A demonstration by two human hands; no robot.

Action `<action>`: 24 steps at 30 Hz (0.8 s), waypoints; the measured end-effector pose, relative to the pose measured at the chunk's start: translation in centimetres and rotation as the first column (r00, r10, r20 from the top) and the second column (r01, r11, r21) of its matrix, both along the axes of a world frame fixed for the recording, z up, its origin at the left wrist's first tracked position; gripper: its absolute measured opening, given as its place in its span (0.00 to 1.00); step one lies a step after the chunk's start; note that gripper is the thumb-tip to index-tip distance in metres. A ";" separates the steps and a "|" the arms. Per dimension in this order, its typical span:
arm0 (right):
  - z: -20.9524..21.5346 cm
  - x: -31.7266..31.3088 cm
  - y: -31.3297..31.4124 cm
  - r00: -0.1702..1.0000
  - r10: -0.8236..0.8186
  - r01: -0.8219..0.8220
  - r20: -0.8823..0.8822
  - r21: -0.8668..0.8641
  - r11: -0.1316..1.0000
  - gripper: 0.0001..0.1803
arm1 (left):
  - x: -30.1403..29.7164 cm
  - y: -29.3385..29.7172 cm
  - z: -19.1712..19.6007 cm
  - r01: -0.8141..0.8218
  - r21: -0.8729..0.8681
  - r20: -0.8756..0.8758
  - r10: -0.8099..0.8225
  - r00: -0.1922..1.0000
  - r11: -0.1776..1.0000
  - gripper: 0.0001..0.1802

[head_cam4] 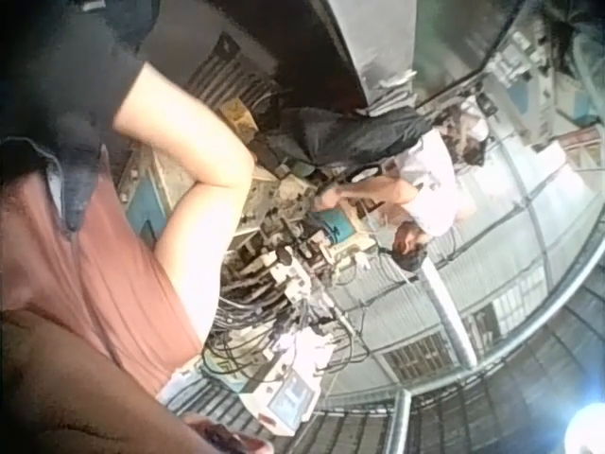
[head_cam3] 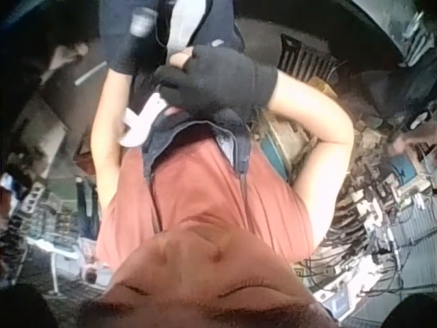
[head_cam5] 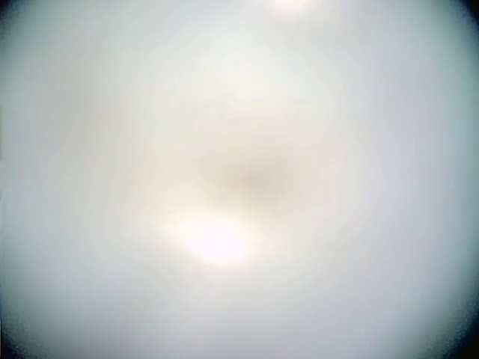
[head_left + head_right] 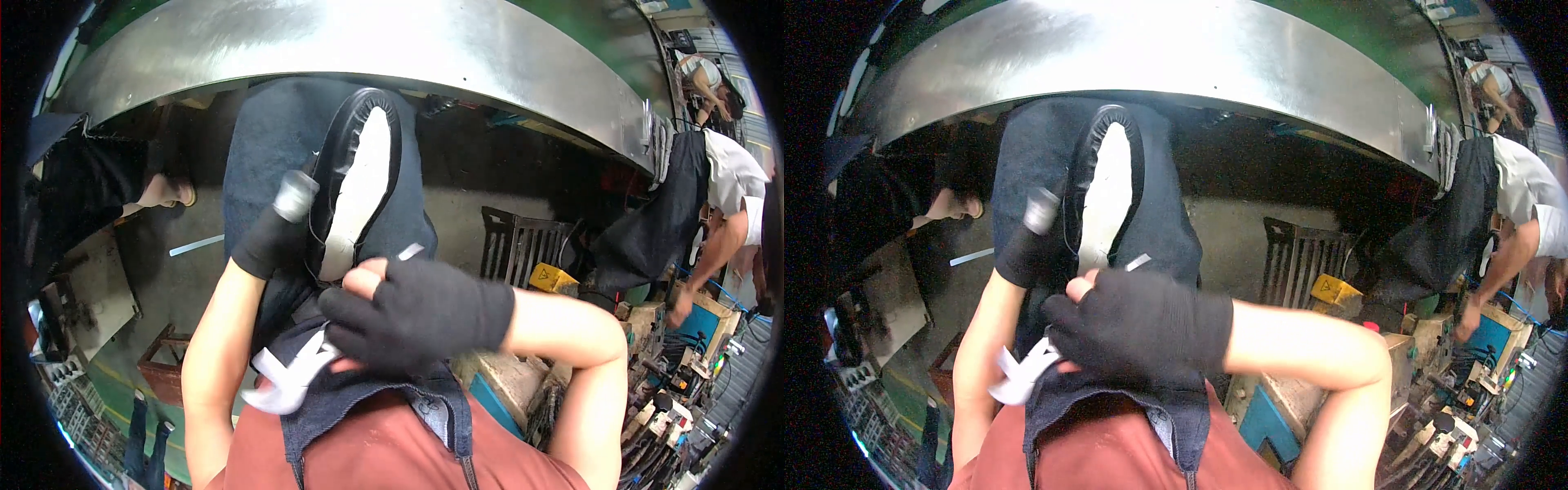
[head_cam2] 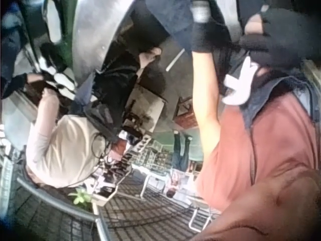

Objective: Trim and finish shoe components at a factory conveyor workstation using hand tools.

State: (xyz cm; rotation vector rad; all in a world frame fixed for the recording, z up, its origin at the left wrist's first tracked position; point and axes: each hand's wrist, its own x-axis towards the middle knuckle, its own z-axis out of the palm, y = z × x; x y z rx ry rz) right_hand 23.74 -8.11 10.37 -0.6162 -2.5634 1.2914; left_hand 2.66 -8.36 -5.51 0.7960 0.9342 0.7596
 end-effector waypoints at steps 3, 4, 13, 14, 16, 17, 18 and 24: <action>-7.2 1.9 0.5 0.988 -0.036 0.019 0.147 0.113 0.993 0.20 | -1.3 0.6 -0.2 -0.025 -0.066 0.178 0.036 0.983 0.998 0.28; -8.3 2.7 0.8 0.908 -0.212 0.121 0.363 0.257 0.959 0.21 | -1.1 1.2 -0.2 -0.045 -0.111 0.200 0.067 0.977 0.993 0.28; -9.8 8.1 -2.9 0.869 -0.352 0.431 0.347 -0.185 0.883 0.21 | 3.4 2.2 0.3 -0.187 0.022 -0.309 0.184 0.933 0.982 0.26; -9.1 8.7 -2.9 0.862 -0.351 0.438 0.365 -0.191 0.878 0.21 | 3.6 1.7 0.4 -0.125 0.199 -0.502 0.211 0.839 0.972 0.25; -7.3 9.2 -1.9 0.842 -0.278 0.403 0.462 -0.198 0.893 0.21 | 4.2 1.0 1.1 0.036 0.493 -0.673 0.354 0.649 0.869 0.27; -5.8 8.4 -1.0 0.845 -0.275 0.398 0.458 -0.197 0.896 0.21 | 4.1 0.8 1.0 0.034 0.495 -0.675 0.359 0.645 0.868 0.27; -4.1 7.3 -0.1 0.881 -0.274 0.352 0.386 -0.150 0.924 0.21 | 3.9 0.6 0.3 -0.002 0.491 -0.641 0.363 0.676 0.871 0.29; -1.9 3.0 2.8 0.974 -0.218 0.223 -0.057 0.109 0.969 0.21 | 2.0 1.5 2.3 0.040 0.392 -0.297 0.086 0.951 0.919 0.45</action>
